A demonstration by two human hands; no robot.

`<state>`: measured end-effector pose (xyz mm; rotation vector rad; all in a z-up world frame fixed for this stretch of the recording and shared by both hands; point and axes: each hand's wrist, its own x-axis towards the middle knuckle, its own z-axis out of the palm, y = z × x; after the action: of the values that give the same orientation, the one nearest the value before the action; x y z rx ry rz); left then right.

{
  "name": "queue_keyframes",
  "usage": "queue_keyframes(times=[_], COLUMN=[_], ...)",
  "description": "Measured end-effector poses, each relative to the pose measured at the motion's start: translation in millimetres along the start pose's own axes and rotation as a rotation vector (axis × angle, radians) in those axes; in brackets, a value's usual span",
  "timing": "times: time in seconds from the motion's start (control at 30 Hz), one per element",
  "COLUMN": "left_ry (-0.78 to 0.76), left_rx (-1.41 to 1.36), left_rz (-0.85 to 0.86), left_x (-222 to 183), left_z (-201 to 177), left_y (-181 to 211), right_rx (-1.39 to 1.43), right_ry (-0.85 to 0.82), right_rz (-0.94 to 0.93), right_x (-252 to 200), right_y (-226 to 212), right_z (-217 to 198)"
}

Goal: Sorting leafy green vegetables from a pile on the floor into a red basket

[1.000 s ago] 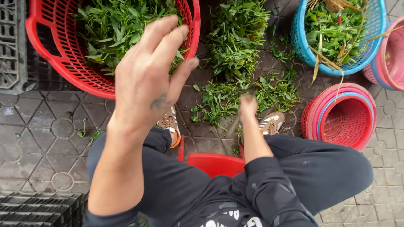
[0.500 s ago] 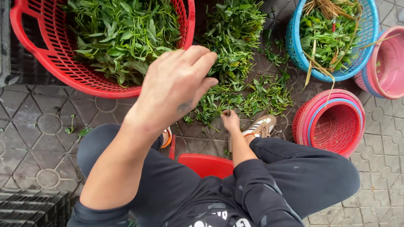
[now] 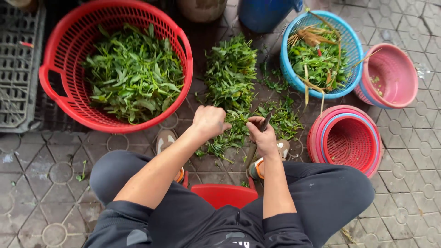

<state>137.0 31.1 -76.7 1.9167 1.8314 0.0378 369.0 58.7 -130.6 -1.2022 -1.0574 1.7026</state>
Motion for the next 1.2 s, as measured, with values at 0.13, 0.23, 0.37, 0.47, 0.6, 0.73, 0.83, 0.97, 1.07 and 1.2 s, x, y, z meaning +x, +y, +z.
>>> queue_keyframes(times=[0.13,0.23,0.37,0.47,0.6,0.73,0.83,0.97,1.07,1.2], left_ry=[-0.047,-0.074,-0.053,-0.078,-0.162,-0.216,-0.244,-0.231,-0.100,0.505], left_rx=[-0.288,-0.370,-0.337,-0.334,-0.387,-0.451,-0.635,-0.656,-0.378,0.387], left_rz=[-0.089,-0.232,-0.244,-0.192,-0.096,-0.058,-0.058,-0.108,-0.199,-0.347], left_x=[-10,-8,-2,-11,-17,-16,-26,-46,-69,-86], left_z=[-16,-15,-17,-16,-32,-11,-14,-58,-102,-102], left_y=[0,-10,-18,-6,13,5,2,11,-11,-132], right_rx=[0.112,0.059,0.157,0.253,0.345,0.376,0.823,0.802,0.649,0.347], right_ry=[0.042,-0.016,-0.070,-0.063,0.141,0.298,0.591,0.606,0.539,0.579], right_rz=[-0.035,0.107,0.230,0.243,0.092,0.187,0.183,0.273,0.263,0.297], right_x=[-6,-24,-26,-17,-10,-5,25,52,42,28], right_y=[-14,-45,-37,-1,8,-17,32,87,85,94], right_z=[20,46,66,59,65,38,-28,-77,-70,-48])
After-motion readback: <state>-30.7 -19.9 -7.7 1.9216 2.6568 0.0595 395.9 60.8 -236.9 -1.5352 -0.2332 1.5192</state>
